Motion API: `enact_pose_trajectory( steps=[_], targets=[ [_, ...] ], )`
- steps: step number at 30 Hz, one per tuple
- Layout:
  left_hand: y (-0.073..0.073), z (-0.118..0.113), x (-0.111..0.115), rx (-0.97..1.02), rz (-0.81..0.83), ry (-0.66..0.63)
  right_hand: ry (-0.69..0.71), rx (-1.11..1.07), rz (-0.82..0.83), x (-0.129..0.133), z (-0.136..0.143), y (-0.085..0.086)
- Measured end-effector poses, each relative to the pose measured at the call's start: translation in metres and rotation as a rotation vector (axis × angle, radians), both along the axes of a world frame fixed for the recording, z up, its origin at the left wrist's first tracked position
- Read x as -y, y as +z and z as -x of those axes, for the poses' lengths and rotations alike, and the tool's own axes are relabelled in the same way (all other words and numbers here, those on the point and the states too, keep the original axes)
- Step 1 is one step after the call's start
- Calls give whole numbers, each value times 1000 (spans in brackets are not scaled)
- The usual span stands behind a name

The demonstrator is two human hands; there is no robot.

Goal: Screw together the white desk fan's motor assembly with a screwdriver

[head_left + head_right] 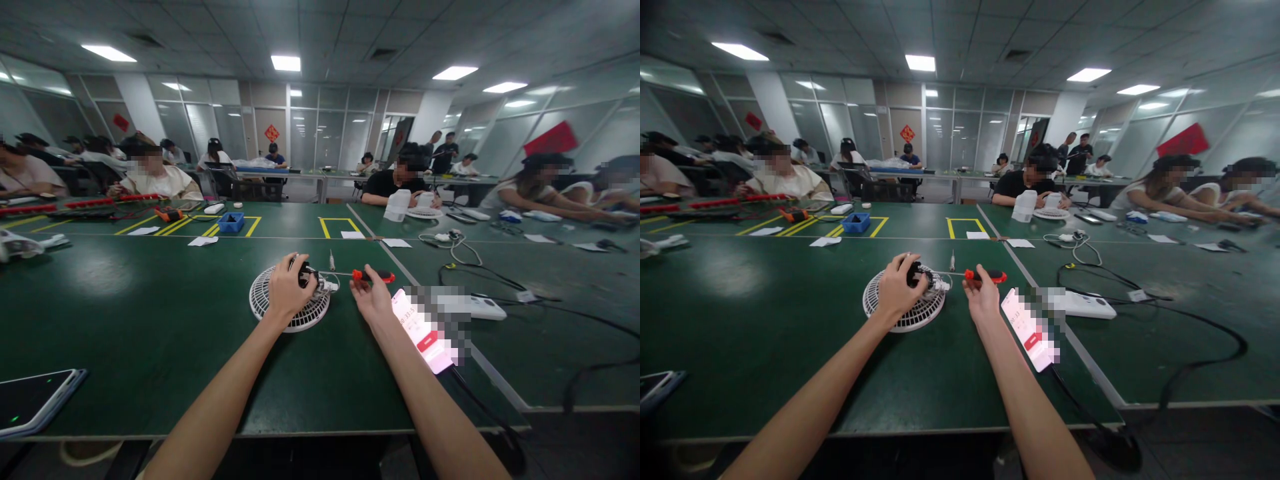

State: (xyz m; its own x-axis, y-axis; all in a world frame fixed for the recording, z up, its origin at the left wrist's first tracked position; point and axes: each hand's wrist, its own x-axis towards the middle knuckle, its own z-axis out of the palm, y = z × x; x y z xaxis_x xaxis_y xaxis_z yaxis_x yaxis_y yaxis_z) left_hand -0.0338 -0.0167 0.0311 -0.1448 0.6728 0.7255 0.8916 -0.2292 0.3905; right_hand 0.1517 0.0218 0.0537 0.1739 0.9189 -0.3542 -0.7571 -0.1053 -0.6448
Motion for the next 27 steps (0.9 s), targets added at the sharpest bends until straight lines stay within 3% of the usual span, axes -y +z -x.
enact_pose_trajectory(
  steps=[11,18,27],
  targets=[
    [1,0,1,6,17,-1,-6,-46,-101,-5,-6,-2],
    [-1,1,-1,-2,1,0,1,46,-43,-6,-4,-6],
    [-1,1,0,2,5,-4,-1,-44,-81,-2,-8,0]
  ],
)
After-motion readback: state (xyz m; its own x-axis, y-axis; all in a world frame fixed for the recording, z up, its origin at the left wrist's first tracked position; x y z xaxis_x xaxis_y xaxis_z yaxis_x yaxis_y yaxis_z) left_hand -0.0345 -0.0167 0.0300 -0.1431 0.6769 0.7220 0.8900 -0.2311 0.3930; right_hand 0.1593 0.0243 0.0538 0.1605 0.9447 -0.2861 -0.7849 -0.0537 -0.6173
